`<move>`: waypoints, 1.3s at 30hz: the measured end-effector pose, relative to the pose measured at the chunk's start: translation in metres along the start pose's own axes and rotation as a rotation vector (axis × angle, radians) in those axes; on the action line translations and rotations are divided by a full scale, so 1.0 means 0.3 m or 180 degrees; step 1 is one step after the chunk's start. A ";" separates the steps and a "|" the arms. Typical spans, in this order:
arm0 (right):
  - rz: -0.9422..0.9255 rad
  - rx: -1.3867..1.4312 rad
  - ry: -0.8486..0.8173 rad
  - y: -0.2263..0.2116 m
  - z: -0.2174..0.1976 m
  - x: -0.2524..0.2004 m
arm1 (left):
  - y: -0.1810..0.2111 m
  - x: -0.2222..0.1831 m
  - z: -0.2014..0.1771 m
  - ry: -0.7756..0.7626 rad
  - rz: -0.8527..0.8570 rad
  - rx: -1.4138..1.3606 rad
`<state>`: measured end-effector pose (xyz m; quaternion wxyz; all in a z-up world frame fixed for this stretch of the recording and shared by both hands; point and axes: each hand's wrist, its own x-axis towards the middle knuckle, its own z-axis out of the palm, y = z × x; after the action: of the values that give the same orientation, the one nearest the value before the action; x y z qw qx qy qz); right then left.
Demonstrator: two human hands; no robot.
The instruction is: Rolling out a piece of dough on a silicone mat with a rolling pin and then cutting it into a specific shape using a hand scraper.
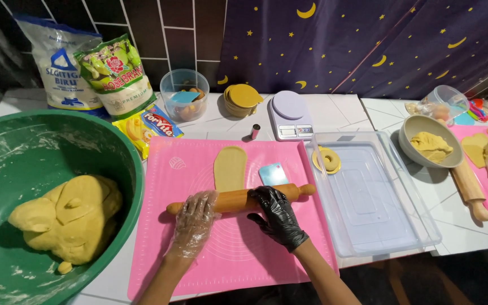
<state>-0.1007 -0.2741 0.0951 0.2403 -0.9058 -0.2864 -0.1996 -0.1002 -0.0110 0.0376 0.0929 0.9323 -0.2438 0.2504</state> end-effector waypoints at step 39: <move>0.0350 -0.0193 -0.0084 0.208 0.130 0.086 | -0.161 0.124 0.226 -0.0403 -0.0098 -0.0114</move>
<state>-0.0341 -0.2869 0.0566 0.2195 -0.9296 -0.2332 -0.1827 -0.0193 -0.0044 -0.0040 0.0978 0.9481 -0.2392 0.1851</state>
